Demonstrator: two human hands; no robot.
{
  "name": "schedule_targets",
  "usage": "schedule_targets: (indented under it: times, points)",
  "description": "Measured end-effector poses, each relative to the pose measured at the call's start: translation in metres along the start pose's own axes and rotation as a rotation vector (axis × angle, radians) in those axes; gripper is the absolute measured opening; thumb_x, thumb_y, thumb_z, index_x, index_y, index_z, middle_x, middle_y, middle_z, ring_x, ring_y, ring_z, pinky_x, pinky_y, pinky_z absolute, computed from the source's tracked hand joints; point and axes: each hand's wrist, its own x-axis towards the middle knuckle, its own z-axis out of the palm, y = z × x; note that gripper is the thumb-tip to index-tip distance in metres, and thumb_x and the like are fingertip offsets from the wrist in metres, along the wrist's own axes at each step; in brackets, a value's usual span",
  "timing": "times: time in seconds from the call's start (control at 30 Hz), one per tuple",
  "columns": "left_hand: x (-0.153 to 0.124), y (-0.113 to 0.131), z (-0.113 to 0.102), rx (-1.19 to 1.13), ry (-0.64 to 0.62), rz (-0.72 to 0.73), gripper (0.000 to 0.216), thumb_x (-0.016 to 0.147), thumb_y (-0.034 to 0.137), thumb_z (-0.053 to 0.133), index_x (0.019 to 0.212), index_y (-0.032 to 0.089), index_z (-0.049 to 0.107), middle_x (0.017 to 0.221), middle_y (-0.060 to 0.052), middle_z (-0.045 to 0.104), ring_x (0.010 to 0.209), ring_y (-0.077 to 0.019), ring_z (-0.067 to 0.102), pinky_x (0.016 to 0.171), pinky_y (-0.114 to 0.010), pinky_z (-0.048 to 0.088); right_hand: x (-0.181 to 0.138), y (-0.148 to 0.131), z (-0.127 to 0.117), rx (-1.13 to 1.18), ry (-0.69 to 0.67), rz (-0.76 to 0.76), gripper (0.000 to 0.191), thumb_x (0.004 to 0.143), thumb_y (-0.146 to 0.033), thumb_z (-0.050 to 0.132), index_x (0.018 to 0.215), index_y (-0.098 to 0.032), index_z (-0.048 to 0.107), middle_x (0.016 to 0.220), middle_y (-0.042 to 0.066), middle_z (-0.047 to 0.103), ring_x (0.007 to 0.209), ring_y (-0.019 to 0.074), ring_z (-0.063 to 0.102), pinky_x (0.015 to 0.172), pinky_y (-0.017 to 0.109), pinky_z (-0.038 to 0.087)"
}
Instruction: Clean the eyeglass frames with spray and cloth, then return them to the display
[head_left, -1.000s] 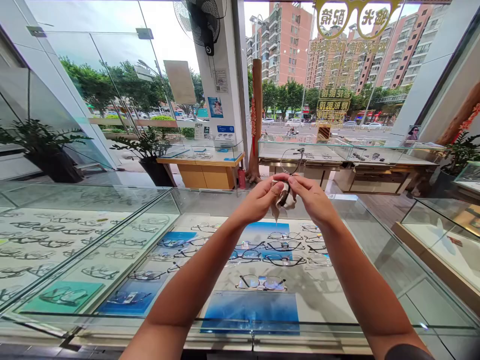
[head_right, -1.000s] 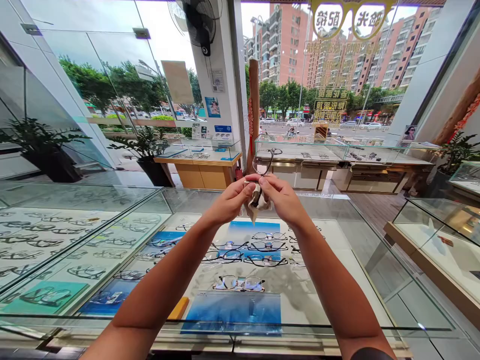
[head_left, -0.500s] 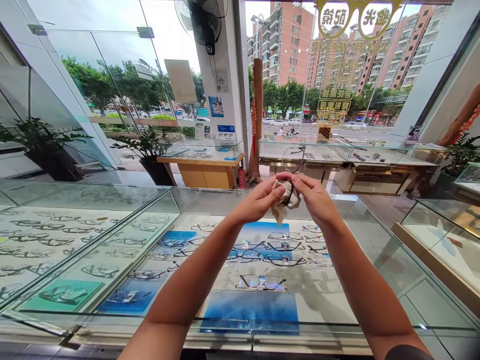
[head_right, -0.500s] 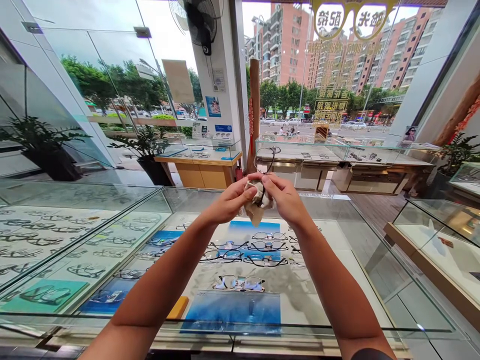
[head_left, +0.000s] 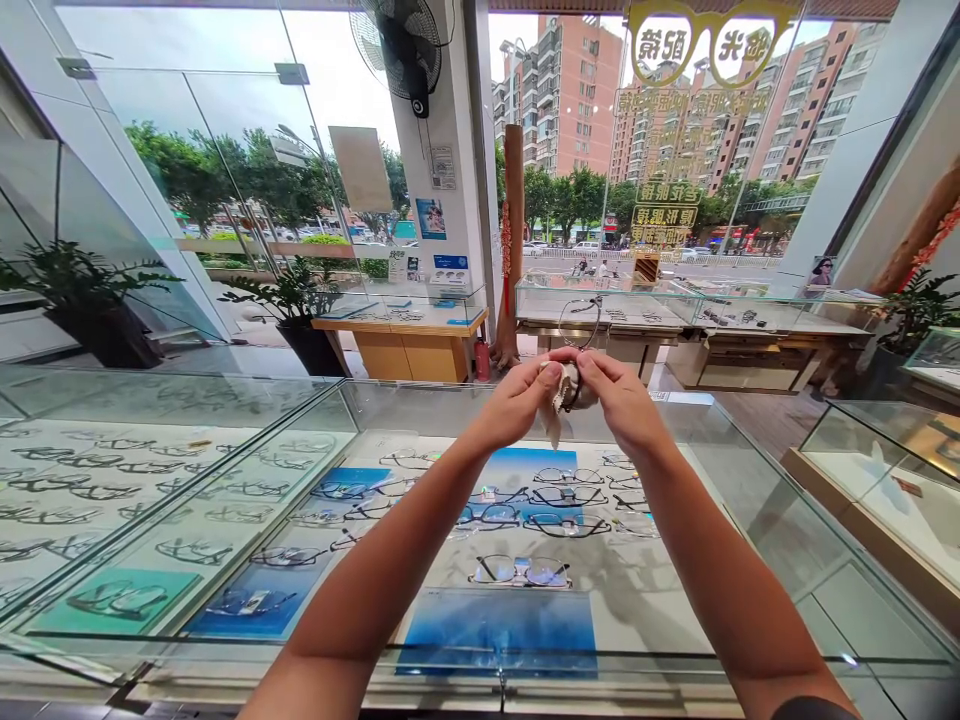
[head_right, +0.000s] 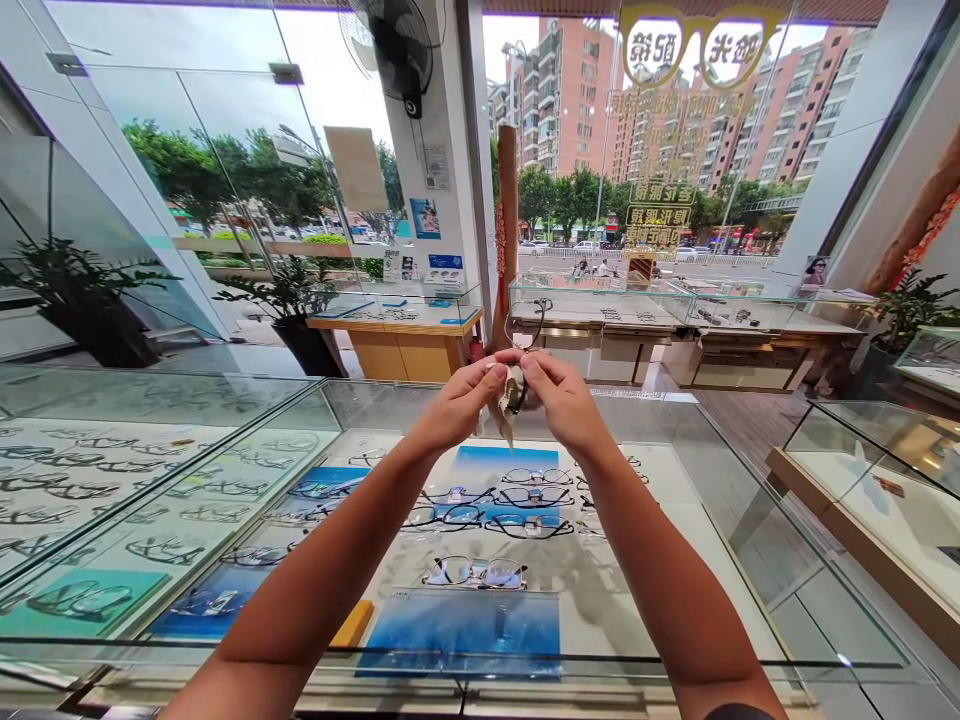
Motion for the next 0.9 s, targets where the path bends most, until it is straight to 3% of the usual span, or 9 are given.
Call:
schedule_targets:
  times: [0.13, 0.3, 0.43, 0.53, 0.67, 0.73, 0.83, 0.9]
  points:
    - [0.0, -0.001, -0.003, 0.022, 0.021, -0.01, 0.049, 0.102, 0.064, 0.061, 0.108, 0.017, 0.075, 0.096, -0.006, 0.071, 0.093, -0.0191, 0.063, 0.088, -0.03, 0.05, 0.002, 0.0, -0.005, 0.107, 0.063, 0.04, 0.039, 0.1, -0.059, 0.065, 0.113, -0.025, 0.081, 0.102, 0.003, 0.071, 0.088, 0.0172, 0.06, 0.08, 0.03, 0.05]
    - [0.003, -0.004, -0.012, 0.016, 0.272, -0.028, 0.04, 0.101, 0.055, 0.063, 0.089, 0.017, 0.069, 0.082, -0.001, 0.062, 0.075, -0.0141, 0.052, 0.072, -0.026, 0.044, 0.002, -0.011, -0.016, 0.161, 0.149, -0.042, 0.027, 0.1, -0.05, 0.066, 0.099, -0.028, 0.081, 0.118, 0.004, 0.073, 0.112, 0.0201, 0.064, 0.104, 0.036, 0.05]
    - [0.003, -0.005, -0.026, -0.023, 0.417, -0.007, 0.042, 0.095, 0.043, 0.069, 0.066, 0.019, 0.051, 0.066, 0.003, 0.046, 0.063, -0.0115, 0.042, 0.06, -0.026, 0.035, -0.002, -0.022, -0.021, 0.099, 0.06, -0.03, 0.028, 0.099, -0.048, 0.064, 0.091, -0.026, 0.08, 0.109, 0.006, 0.072, 0.116, 0.0232, 0.064, 0.113, 0.042, 0.047]
    - [0.0, 0.0, -0.032, 0.042, 0.464, 0.03, 0.051, 0.086, 0.042, 0.081, 0.062, 0.02, 0.041, 0.061, 0.005, 0.041, 0.058, -0.0098, 0.039, 0.057, -0.025, 0.032, -0.003, -0.027, -0.024, 0.07, -0.055, -0.019, 0.031, 0.099, -0.047, 0.063, 0.084, -0.025, 0.079, 0.1, 0.006, 0.07, 0.113, 0.024, 0.064, 0.115, 0.044, 0.047]
    - [-0.006, 0.015, -0.034, 0.201, 0.444, 0.125, 0.036, 0.086, 0.036, 0.081, 0.075, 0.021, 0.05, 0.065, 0.006, 0.044, 0.057, -0.0088, 0.038, 0.056, -0.023, 0.032, -0.003, -0.03, -0.029, 0.002, -0.199, 0.013, 0.036, 0.101, -0.045, 0.059, 0.079, -0.024, 0.078, 0.097, 0.006, 0.069, 0.106, 0.0241, 0.065, 0.112, 0.043, 0.045]
    - [-0.01, 0.023, -0.034, 0.285, 0.354, 0.158, 0.022, 0.088, 0.033, 0.079, 0.098, 0.022, 0.063, 0.067, 0.007, 0.047, 0.056, -0.0091, 0.039, 0.055, -0.024, 0.033, -0.004, -0.032, -0.032, -0.051, -0.268, 0.023, 0.037, 0.101, -0.045, 0.058, 0.079, -0.023, 0.078, 0.094, 0.006, 0.07, 0.103, 0.0243, 0.066, 0.108, 0.042, 0.045]
    - [-0.014, 0.032, -0.034, 0.421, 0.192, 0.213, 0.062, 0.084, 0.037, 0.085, 0.14, 0.023, 0.062, 0.074, 0.005, 0.059, 0.054, -0.0088, 0.041, 0.053, -0.024, 0.033, -0.005, -0.036, -0.034, -0.115, -0.342, 0.033, 0.039, 0.103, -0.047, 0.057, 0.079, -0.023, 0.077, 0.089, 0.005, 0.07, 0.098, 0.0244, 0.066, 0.103, 0.041, 0.045]
    - [-0.015, 0.034, -0.033, 0.533, 0.132, 0.264, 0.081, 0.078, 0.044, 0.092, 0.149, 0.023, 0.059, 0.086, 0.001, 0.069, 0.056, -0.0089, 0.046, 0.053, -0.025, 0.034, -0.005, -0.038, -0.035, -0.138, -0.379, 0.033, 0.04, 0.104, -0.046, 0.056, 0.078, -0.023, 0.077, 0.088, 0.005, 0.069, 0.096, 0.0243, 0.066, 0.099, 0.041, 0.045]
